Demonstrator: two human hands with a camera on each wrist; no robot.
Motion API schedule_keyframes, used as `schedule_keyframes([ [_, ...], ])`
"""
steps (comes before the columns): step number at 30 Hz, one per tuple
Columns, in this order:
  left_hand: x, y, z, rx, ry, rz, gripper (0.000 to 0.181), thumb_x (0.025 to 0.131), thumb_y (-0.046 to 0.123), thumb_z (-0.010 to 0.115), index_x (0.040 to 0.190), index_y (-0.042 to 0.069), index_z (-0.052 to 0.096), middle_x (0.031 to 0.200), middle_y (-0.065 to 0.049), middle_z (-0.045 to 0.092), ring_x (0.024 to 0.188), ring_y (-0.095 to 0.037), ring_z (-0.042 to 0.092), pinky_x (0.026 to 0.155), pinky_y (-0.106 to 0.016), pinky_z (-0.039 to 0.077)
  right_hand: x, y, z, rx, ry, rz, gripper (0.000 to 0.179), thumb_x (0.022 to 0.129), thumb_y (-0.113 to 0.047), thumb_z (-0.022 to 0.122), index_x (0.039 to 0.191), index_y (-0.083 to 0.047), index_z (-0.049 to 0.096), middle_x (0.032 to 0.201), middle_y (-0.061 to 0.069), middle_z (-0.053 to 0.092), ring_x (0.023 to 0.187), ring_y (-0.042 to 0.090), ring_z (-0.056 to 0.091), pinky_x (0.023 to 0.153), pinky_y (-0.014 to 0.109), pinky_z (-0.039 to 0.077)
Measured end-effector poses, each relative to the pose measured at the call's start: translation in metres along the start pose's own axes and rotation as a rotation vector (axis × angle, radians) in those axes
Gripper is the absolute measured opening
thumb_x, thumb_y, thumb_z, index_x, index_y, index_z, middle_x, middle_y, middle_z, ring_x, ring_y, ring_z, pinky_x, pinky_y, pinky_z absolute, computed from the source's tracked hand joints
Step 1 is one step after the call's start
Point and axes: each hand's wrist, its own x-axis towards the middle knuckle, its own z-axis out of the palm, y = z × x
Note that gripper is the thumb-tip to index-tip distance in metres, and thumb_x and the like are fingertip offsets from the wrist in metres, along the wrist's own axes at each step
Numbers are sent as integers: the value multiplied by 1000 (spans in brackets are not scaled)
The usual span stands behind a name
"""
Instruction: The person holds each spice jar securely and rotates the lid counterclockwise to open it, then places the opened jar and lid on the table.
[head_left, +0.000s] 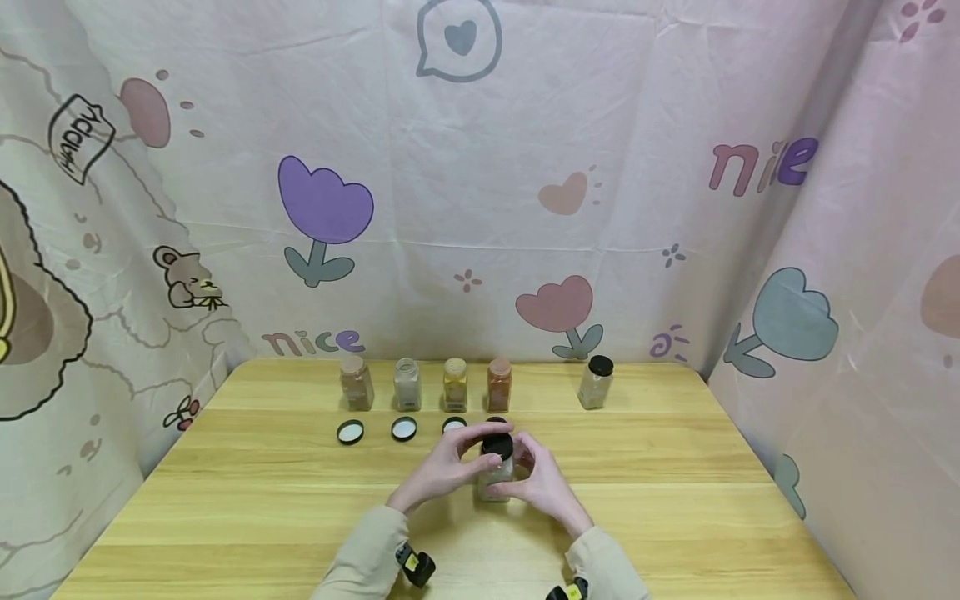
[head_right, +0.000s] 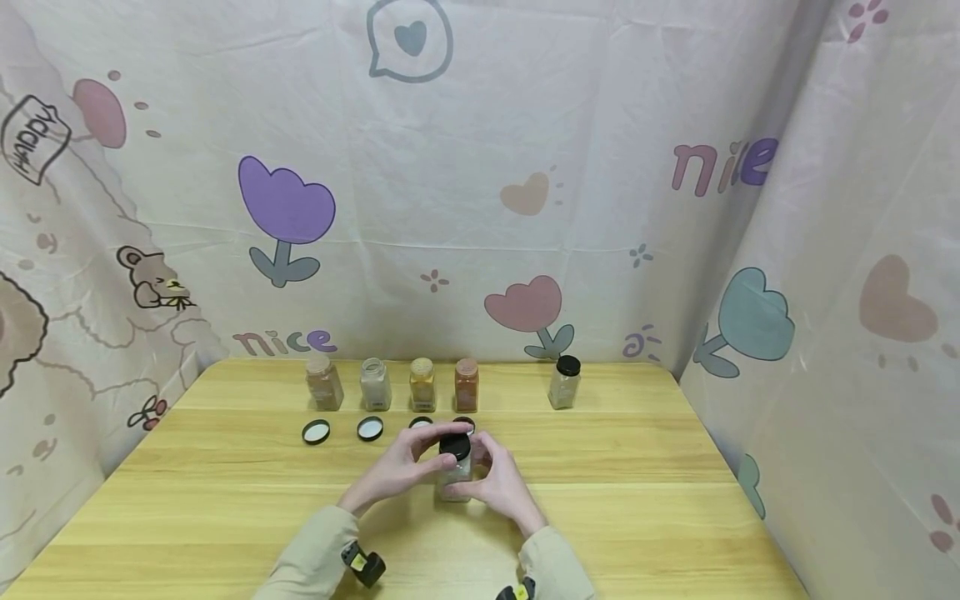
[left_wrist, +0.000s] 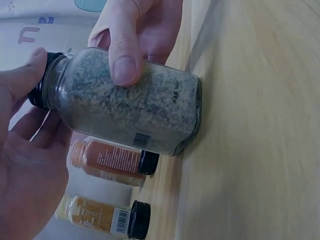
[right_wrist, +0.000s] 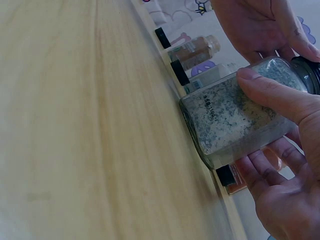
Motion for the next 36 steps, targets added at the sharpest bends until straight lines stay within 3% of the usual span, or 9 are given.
schedule_keyframes([
  [5,0,-1,3,39,78,-41,45,91,14,74,134,7,62,137,-18,63,128,-17,59,117,-27,42,0,1,0,1,-4,-9,58,70,-14,92,118,-12,60,102,6,69,96,6,64,100,21,51],
  [9,2,1,5,84,114,-29,46,88,16,78,132,10,64,135,-17,64,126,-21,60,116,-32,45,0,2,0,6,-5,-19,57,70,-14,92,117,-12,60,101,6,68,96,5,64,101,21,51],
  [14,2,3,2,88,76,-56,50,90,16,76,137,7,60,140,-17,62,133,-31,57,119,-41,42,1,2,0,2,0,-24,56,70,-14,93,116,-12,61,100,4,68,96,4,64,100,21,51],
  [20,1,5,-1,89,41,-105,48,93,19,73,138,6,60,139,-17,63,133,-32,56,119,-57,37,1,1,0,-1,3,-11,56,69,-14,93,115,-12,60,99,8,66,95,3,64,99,21,52],
  [24,2,4,2,108,90,-98,47,90,21,76,134,10,63,135,-14,66,129,-28,60,118,-51,42,1,1,0,-3,0,-5,57,69,-14,93,117,-12,61,100,7,67,97,5,64,100,21,51],
  [28,2,1,6,161,138,-37,47,87,20,79,132,12,65,130,-9,68,121,-22,63,111,-39,49,0,1,0,4,-2,-8,57,70,-14,92,117,-12,61,101,5,68,99,6,65,101,21,50],
  [31,1,0,7,167,138,-33,50,87,20,80,134,12,63,131,-9,68,123,-19,62,111,-37,49,1,1,0,8,-3,-9,56,70,-14,92,116,-11,60,101,6,68,99,4,65,101,21,50],
  [36,1,0,3,138,99,-74,49,91,20,75,137,10,61,137,-10,66,130,-21,59,117,-44,43,1,0,0,-7,3,0,56,69,-15,93,115,-13,60,100,6,67,99,3,63,100,21,51],
])
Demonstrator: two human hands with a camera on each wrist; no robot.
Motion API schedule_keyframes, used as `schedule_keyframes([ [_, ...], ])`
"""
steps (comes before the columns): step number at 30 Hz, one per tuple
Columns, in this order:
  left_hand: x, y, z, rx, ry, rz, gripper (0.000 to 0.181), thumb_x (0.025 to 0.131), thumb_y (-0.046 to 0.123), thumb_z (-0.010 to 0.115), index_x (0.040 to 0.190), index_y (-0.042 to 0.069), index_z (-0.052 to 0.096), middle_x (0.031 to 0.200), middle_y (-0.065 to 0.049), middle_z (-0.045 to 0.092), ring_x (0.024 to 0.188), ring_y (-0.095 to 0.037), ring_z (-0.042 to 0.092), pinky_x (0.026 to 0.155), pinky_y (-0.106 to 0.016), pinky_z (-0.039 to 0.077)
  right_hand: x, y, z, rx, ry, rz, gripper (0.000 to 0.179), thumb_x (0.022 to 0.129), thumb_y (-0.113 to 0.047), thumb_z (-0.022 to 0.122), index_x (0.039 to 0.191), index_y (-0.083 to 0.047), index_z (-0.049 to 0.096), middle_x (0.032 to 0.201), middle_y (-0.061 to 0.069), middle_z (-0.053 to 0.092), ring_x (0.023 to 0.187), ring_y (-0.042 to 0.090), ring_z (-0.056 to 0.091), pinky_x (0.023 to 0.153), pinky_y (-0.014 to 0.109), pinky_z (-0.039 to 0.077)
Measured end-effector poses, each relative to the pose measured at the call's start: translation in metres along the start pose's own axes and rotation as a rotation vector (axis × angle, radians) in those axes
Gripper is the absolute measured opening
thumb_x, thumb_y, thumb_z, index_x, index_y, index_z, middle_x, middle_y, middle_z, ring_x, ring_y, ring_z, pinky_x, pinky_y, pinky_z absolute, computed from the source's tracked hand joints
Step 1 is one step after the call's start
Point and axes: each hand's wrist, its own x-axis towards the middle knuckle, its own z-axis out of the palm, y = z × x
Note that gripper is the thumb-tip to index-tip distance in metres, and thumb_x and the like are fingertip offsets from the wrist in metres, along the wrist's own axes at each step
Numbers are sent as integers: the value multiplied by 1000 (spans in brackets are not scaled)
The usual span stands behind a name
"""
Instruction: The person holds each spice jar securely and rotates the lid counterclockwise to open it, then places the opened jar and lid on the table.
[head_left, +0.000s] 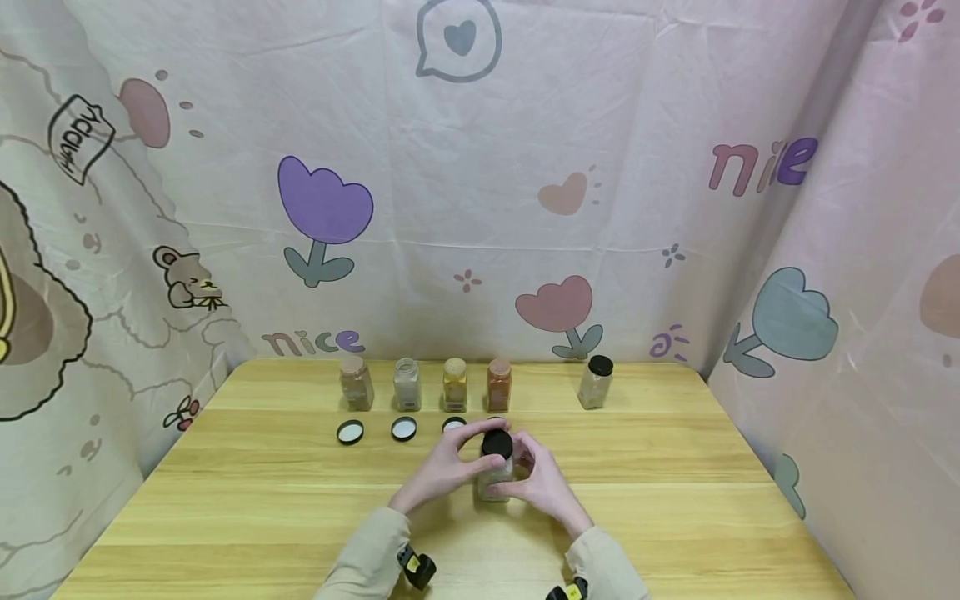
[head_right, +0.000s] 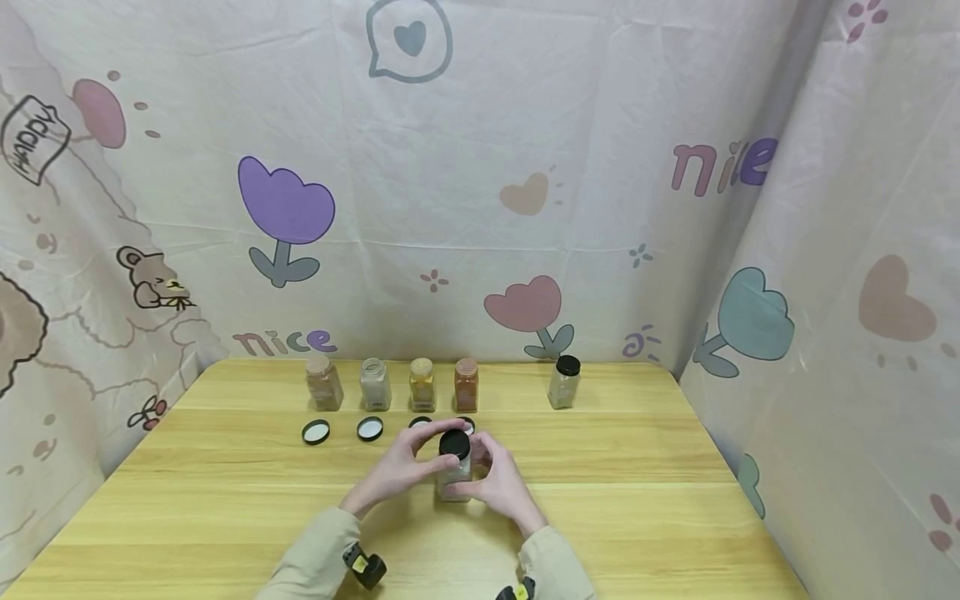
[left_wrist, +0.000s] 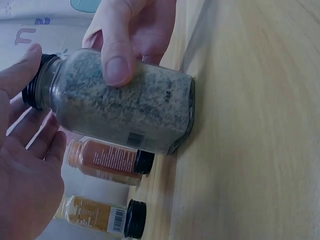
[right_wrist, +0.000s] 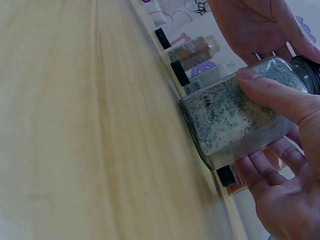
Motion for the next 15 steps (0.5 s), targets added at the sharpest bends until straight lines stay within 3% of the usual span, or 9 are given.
schedule_keyframes([
  [6,0,1,0,-6,22,-18,48,89,21,78,134,11,64,134,-9,68,127,-22,61,116,-46,43,0,-1,0,1,-1,3,56,70,-15,92,116,-13,60,101,5,67,99,5,64,99,21,51],
  [11,-1,0,5,33,73,29,50,87,21,80,133,13,64,131,-10,67,122,-23,60,110,-51,48,-1,-1,0,5,-5,-7,57,70,-16,92,117,-12,60,102,4,68,100,5,65,99,21,51],
  [15,-2,0,4,17,33,22,49,91,20,76,137,13,60,137,-12,63,129,-28,57,112,-57,45,-1,-1,0,-3,1,-10,57,70,-17,92,116,-12,60,101,4,68,98,5,64,98,21,52],
])
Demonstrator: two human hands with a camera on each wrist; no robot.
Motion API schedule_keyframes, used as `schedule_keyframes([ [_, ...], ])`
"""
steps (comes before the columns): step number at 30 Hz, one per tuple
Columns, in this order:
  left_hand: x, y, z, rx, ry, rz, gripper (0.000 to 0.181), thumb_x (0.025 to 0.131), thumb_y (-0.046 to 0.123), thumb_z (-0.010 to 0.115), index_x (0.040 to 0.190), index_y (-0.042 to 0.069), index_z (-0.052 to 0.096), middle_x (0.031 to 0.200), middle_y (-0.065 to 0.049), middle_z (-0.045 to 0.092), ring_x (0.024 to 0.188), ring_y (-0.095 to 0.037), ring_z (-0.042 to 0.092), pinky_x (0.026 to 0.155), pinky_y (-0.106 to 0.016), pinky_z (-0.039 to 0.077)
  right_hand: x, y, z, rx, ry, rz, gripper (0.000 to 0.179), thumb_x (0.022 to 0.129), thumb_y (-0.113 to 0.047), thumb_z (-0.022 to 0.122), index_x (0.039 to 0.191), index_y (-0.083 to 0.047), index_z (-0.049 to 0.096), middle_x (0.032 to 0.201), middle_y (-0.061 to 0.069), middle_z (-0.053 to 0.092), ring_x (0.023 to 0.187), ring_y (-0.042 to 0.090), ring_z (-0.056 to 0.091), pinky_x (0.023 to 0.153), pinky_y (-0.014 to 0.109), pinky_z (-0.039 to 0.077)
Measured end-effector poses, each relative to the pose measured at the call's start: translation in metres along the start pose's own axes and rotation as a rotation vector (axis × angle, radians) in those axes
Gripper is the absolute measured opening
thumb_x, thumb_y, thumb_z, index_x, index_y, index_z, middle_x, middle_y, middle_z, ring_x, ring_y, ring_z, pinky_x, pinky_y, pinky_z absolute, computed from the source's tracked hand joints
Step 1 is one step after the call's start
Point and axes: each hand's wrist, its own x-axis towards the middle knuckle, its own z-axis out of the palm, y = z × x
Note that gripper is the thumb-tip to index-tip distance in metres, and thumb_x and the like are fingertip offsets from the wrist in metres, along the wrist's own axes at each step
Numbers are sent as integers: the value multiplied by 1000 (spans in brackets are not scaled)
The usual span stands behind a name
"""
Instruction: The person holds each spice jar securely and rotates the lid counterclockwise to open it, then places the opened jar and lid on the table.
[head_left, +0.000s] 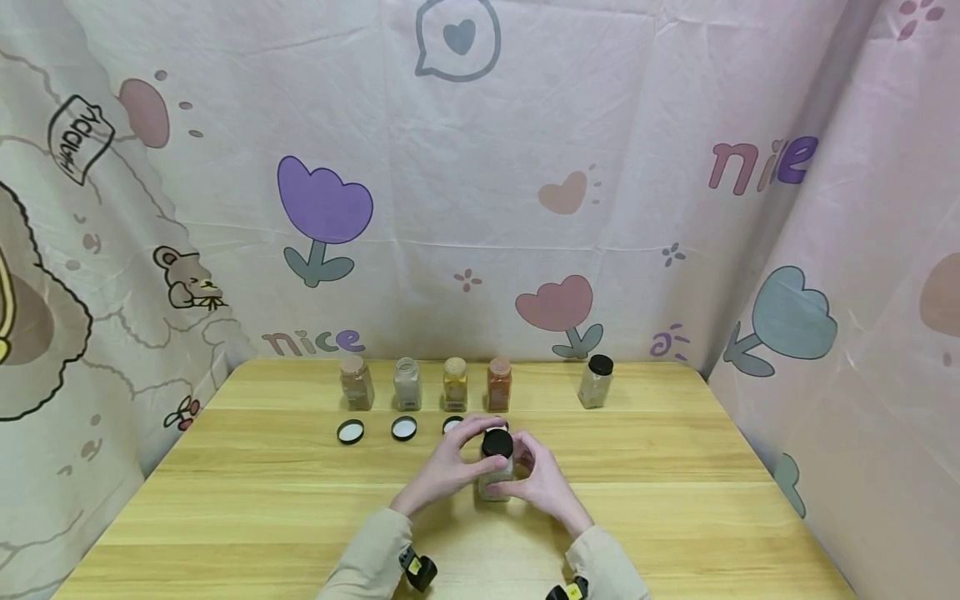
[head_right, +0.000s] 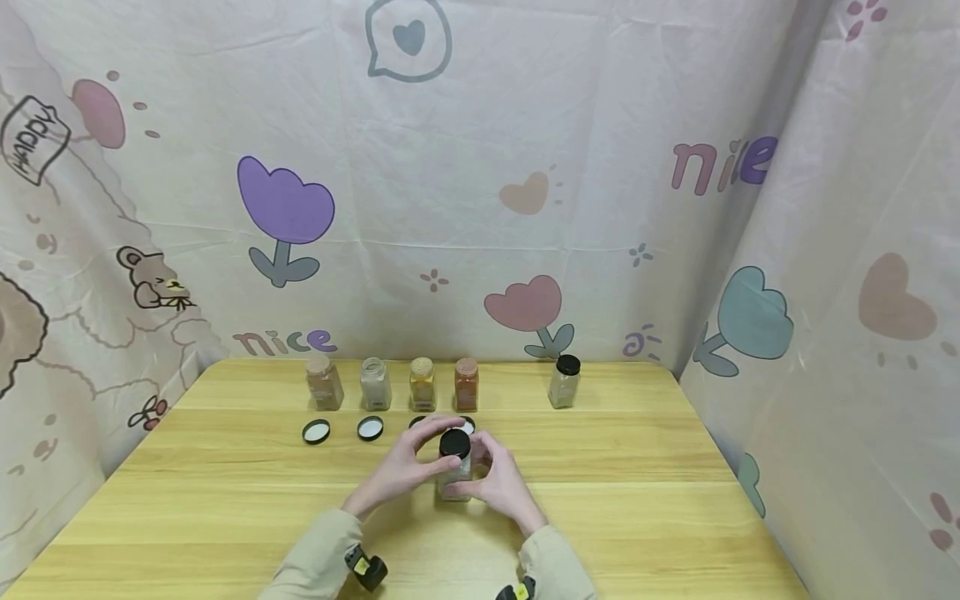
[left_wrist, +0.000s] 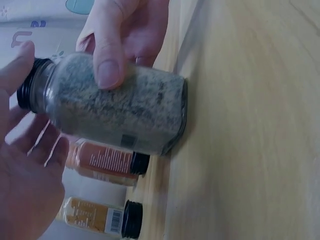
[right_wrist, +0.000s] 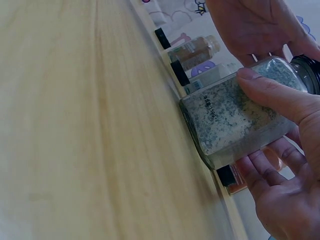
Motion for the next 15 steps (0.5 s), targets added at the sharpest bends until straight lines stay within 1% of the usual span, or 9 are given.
schedule_keyframes([
  [3,0,0,-3,-12,-60,-26,49,95,21,70,141,11,57,142,-10,62,133,-29,56,116,-58,41,0,0,0,-7,7,3,56,70,-17,93,115,-13,60,100,4,67,98,4,64,97,21,52],
  [6,1,0,-5,-22,-91,-42,48,97,22,67,142,9,56,142,-9,63,133,-29,57,117,-58,39,0,0,0,-16,10,4,57,70,-17,93,116,-13,60,101,3,67,99,5,64,97,21,52],
  [9,1,0,-5,-28,-77,-56,48,95,23,70,140,10,58,140,-9,64,131,-29,58,117,-57,39,1,0,0,-18,8,7,58,70,-18,93,118,-13,60,102,3,68,100,7,65,98,21,52],
  [13,1,-1,-2,-15,-21,-47,49,91,23,75,137,15,61,138,-7,65,130,-26,57,115,-57,41,0,0,0,-7,2,13,58,70,-17,92,118,-12,60,102,5,68,100,8,64,100,21,51],
  [15,1,0,-3,-12,-22,-45,50,91,23,76,138,15,61,141,-7,62,133,-27,55,116,-58,40,0,0,-1,-1,0,8,57,70,-16,92,117,-12,60,102,5,68,100,7,64,100,21,51],
])
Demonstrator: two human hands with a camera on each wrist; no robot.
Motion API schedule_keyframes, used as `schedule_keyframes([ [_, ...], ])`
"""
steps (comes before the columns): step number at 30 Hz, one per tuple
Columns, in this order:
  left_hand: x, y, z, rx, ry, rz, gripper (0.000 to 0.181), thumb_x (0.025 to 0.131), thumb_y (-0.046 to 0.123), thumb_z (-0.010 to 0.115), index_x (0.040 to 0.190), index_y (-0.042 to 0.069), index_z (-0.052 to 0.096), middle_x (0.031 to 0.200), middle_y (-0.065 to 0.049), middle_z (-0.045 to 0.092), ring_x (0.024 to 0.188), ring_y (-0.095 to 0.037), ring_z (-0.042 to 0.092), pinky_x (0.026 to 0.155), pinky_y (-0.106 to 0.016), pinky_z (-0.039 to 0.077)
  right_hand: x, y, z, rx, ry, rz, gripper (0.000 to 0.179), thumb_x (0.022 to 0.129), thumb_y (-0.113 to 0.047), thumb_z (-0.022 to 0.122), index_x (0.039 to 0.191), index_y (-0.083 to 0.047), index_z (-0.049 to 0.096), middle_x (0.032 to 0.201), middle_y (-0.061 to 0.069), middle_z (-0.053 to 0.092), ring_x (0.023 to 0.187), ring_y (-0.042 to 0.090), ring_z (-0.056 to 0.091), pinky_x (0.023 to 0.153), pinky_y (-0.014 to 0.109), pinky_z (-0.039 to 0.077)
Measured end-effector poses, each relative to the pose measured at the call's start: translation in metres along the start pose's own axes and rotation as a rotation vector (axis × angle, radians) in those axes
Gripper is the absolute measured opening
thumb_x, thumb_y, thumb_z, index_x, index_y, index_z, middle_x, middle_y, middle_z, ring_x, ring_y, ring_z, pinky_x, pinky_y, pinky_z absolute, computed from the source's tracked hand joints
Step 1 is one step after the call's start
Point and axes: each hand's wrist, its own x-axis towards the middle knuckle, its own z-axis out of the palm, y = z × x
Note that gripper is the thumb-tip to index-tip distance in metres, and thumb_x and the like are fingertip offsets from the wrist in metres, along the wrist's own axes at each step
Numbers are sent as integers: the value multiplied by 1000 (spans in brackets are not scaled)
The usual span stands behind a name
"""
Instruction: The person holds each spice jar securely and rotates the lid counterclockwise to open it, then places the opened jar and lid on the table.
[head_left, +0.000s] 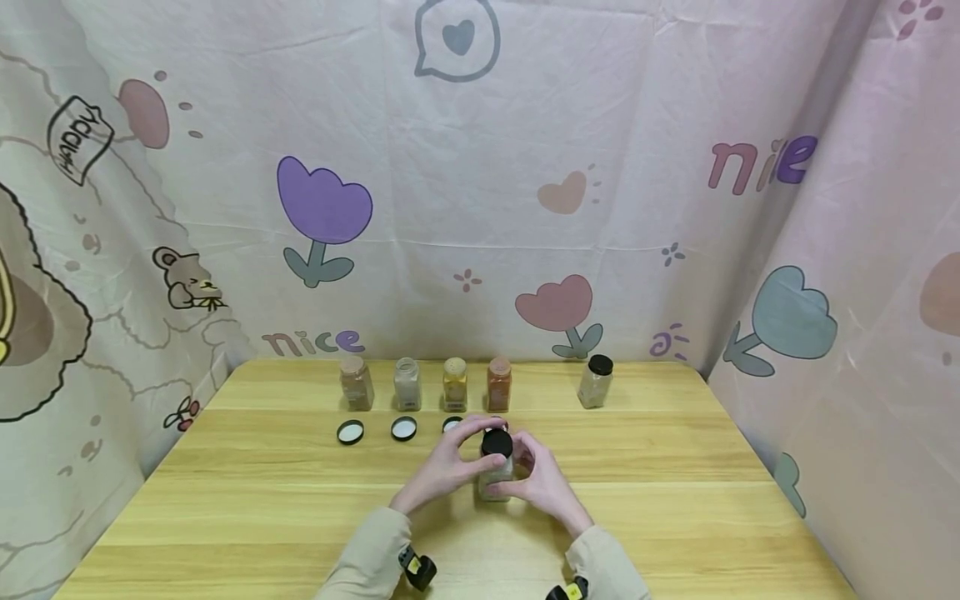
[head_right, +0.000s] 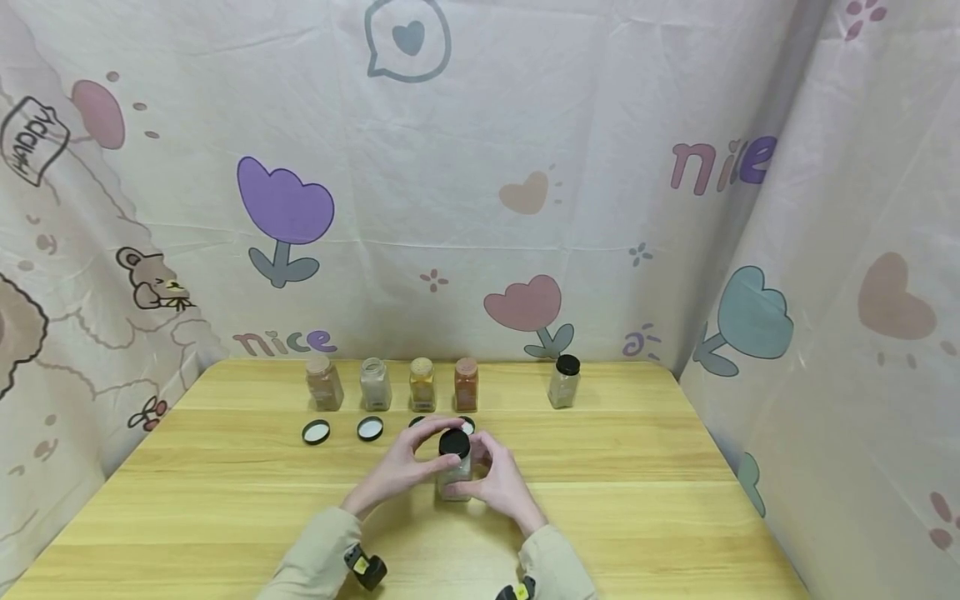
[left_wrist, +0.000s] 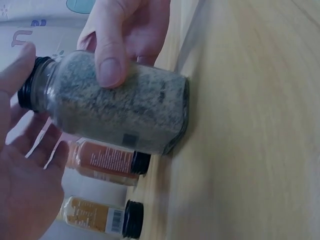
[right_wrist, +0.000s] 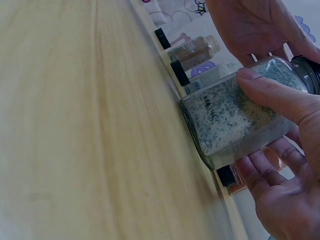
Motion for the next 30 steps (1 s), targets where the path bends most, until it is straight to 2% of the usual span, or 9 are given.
schedule_keyframes([
  [5,-1,4,-5,-26,-96,-9,53,95,22,71,144,11,55,149,-9,56,141,-33,48,119,-64,33,0,1,0,-1,1,3,57,71,-16,92,118,-13,61,102,4,69,99,8,65,99,21,51],
  [7,0,4,-6,-33,-109,-13,51,96,22,69,144,11,55,147,-10,58,139,-32,50,119,-64,33,0,1,0,-9,3,10,58,70,-17,93,118,-14,61,102,3,68,99,9,65,99,22,51],
  [11,0,2,-4,-24,-70,-10,48,94,22,72,140,13,59,141,-10,63,134,-30,55,118,-60,37,0,0,0,-18,8,13,56,69,-17,93,116,-14,61,99,3,67,98,11,64,99,22,51],
  [16,1,1,0,1,-24,9,51,91,23,76,139,15,60,140,-11,62,133,-28,56,116,-55,42,0,0,0,-11,4,9,56,70,-16,93,116,-14,61,100,3,68,99,10,65,101,22,50],
  [24,0,2,-2,-30,-94,36,48,98,19,66,144,9,54,149,-15,55,140,-33,50,121,-54,36,0,-1,0,-32,8,10,57,70,-19,93,117,-14,60,102,2,67,99,7,64,100,22,51],
  [27,0,1,-2,-31,-85,47,45,99,17,65,142,10,56,146,-15,58,137,-29,53,120,-48,39,0,0,0,-28,7,3,58,70,-18,93,118,-14,60,103,3,68,99,7,64,100,22,51],
  [30,0,0,0,-18,-50,53,44,96,18,69,139,11,59,142,-14,61,132,-22,56,118,-40,42,0,0,0,-13,3,-3,59,70,-16,92,119,-13,60,103,4,68,99,9,64,100,21,51],
])
